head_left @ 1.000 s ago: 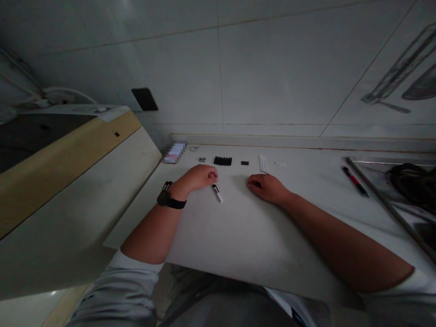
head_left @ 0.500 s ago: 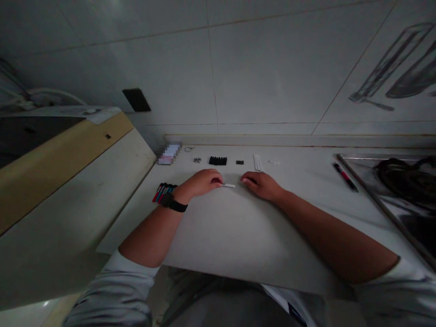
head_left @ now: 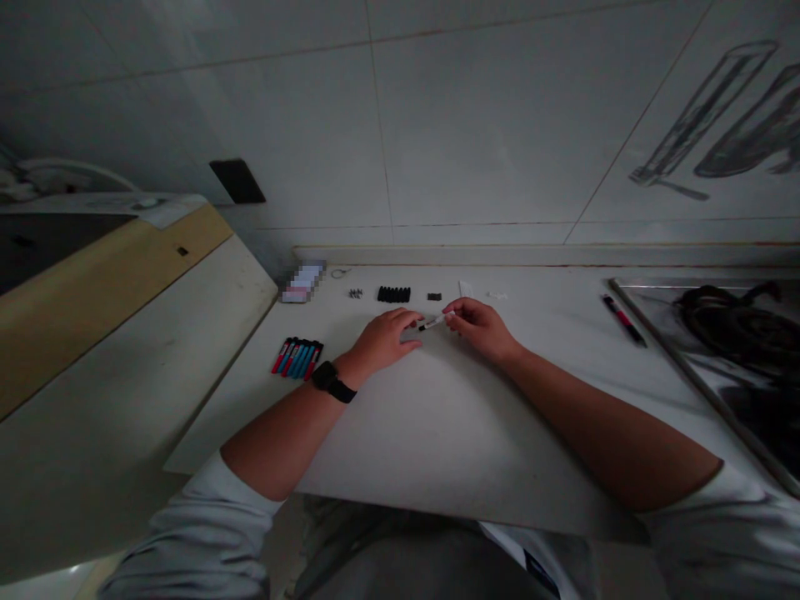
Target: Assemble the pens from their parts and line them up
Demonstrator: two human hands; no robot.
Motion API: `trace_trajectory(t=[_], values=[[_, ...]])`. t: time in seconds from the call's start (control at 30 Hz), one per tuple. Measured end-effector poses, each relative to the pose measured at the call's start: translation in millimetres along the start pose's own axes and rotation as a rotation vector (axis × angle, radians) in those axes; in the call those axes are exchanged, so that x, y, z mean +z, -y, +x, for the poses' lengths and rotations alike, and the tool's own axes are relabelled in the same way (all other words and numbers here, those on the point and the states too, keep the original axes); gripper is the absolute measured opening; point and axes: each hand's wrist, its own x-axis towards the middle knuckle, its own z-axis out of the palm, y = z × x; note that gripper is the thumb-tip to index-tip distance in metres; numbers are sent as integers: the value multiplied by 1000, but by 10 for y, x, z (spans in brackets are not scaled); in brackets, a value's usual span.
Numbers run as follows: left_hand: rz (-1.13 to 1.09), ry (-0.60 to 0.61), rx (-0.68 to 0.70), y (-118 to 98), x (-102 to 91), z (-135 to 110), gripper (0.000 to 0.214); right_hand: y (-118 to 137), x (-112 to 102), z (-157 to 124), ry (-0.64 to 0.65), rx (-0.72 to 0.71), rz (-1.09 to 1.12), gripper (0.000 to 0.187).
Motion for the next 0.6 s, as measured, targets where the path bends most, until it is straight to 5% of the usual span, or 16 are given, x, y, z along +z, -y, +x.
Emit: trace_trajectory(t=[0.6], values=[[-12,57,69,52,35,-19,36,22,-28,37,-37,100,89,45]])
